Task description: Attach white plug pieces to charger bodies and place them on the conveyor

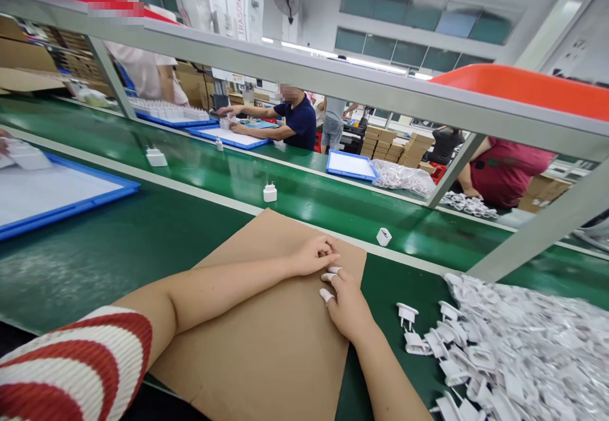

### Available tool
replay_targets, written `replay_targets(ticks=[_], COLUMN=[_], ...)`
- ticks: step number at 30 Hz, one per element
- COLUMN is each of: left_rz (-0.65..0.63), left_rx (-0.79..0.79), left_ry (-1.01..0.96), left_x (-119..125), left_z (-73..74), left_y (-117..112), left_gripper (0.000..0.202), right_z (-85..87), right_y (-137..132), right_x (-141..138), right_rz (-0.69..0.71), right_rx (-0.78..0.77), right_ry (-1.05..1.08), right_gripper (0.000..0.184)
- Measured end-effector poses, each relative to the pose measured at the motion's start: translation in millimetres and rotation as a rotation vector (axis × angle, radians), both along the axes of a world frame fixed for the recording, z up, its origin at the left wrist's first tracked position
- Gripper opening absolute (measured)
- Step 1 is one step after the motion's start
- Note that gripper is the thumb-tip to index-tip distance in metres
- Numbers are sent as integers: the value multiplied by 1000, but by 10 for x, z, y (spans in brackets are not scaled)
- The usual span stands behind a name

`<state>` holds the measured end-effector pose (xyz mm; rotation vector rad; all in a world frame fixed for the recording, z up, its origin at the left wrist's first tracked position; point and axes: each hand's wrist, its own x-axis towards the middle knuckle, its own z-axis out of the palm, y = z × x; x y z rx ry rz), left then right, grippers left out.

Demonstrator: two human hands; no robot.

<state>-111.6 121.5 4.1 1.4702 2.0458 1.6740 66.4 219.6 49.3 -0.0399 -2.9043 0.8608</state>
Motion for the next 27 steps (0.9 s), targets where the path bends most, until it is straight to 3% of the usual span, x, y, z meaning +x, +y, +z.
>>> replay_targets(ticks=[4, 6, 11, 14, 18, 22, 27], left_rz=[-1, 4, 11, 6, 40, 28, -35], left_rx=[-15, -27, -72, -99, -175, -366, -486], left_ry=[10, 9, 16, 24, 85, 284, 381], left_x=[0, 3, 17, 29, 42, 56, 82], left_z=[28, 39, 69, 80, 89, 107, 139], left_y=[-2, -4, -21, -36, -59, -78, -73], left_gripper=[37, 39, 42, 43, 39, 49, 63], right_z=[176, 309, 539, 464, 253, 181, 219], right_y=[31, 135, 643, 921, 1070, 1008, 782], right_x=[82, 186, 513, 604, 564, 458, 358], right_rz=[-24, -107, -605, -675, -652, -612, -595], right_rx=[83, 174, 515, 498, 419, 339, 275], right_ry=[-98, -144, -379, -486, -367, -134, 18], right_gripper=[35, 40, 87, 71, 42, 26, 27])
